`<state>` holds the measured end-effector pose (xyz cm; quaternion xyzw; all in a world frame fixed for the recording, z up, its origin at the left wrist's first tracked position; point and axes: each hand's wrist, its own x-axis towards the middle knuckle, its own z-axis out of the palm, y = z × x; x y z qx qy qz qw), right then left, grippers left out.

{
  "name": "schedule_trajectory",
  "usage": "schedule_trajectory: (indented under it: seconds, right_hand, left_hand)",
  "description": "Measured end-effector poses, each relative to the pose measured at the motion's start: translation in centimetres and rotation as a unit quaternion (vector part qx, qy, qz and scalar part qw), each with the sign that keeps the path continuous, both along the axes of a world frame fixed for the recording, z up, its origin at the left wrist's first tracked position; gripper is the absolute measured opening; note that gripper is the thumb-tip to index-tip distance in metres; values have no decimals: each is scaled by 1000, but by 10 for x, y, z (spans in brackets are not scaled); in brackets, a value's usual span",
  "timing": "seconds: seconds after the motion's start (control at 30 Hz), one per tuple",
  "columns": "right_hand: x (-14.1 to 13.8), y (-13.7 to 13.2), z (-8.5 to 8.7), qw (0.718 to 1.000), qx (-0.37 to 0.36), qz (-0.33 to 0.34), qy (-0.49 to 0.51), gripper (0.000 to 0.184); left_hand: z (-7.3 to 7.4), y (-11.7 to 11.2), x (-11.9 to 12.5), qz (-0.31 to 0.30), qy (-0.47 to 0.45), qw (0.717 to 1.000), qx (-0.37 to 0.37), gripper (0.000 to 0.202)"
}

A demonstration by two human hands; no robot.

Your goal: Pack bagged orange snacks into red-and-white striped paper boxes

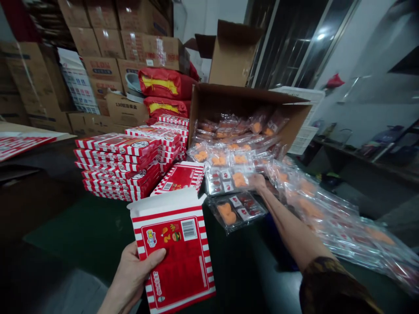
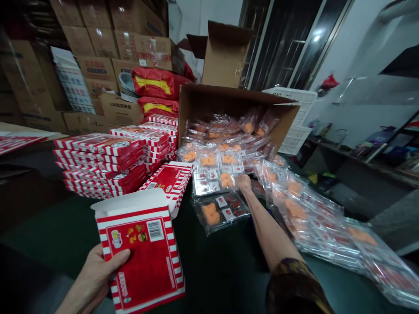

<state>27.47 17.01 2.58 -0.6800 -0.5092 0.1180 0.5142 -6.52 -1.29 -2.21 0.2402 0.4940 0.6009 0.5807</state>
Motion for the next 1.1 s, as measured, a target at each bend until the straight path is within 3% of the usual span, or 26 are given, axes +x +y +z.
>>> schedule_trajectory:
  seconds: [0.13,0.3,0.47,0.53,0.6,0.67,0.73,0.77,0.83,0.9,1.0,1.1]
  right_hand:
    - [-7,-44,22,999,-37,19,-30,20]
    - [-56,-140,52,994,-40,101,-1,21]
    - [-100,-208,73,951,-105,188,220,17]
    - [-104,-222,73,926,-131,196,294,18]
    - [-98,-232,70,921,-138,212,298,21]
    - [-85,-239,65,948,-117,222,194,25]
    - [-68,-243,57,979,-39,199,14,25]
    - [-59,-243,52,980,12,178,-89,28]
    - [-43,-243,39,945,75,160,-277,53]
    - [-31,-240,26,889,53,213,-401,73]
    - [-20,-237,9,829,-8,311,-465,82]
    - [-13,-229,-4,794,16,304,-526,81]
  left_hand:
    - [-8,5,11,-42,-40,998,13,47]
    - [-22,14,59,-185,-169,967,43,44]
    - [-22,15,93,-201,-325,920,85,49]
    - [-15,15,95,-229,-356,902,88,55]
    - [-9,16,93,-257,-361,893,73,54]
    - [-5,19,90,-289,-356,888,36,48]
    - [-6,24,88,-325,-353,877,-11,41]
    - [-7,27,87,-339,-352,872,-30,39]
    - [-12,31,84,-353,-351,865,-55,38]
    - [-17,35,81,-352,-349,866,-69,38]
    - [-20,38,74,-341,-348,870,-82,39]
    - [-20,38,69,-332,-347,872,-96,38]
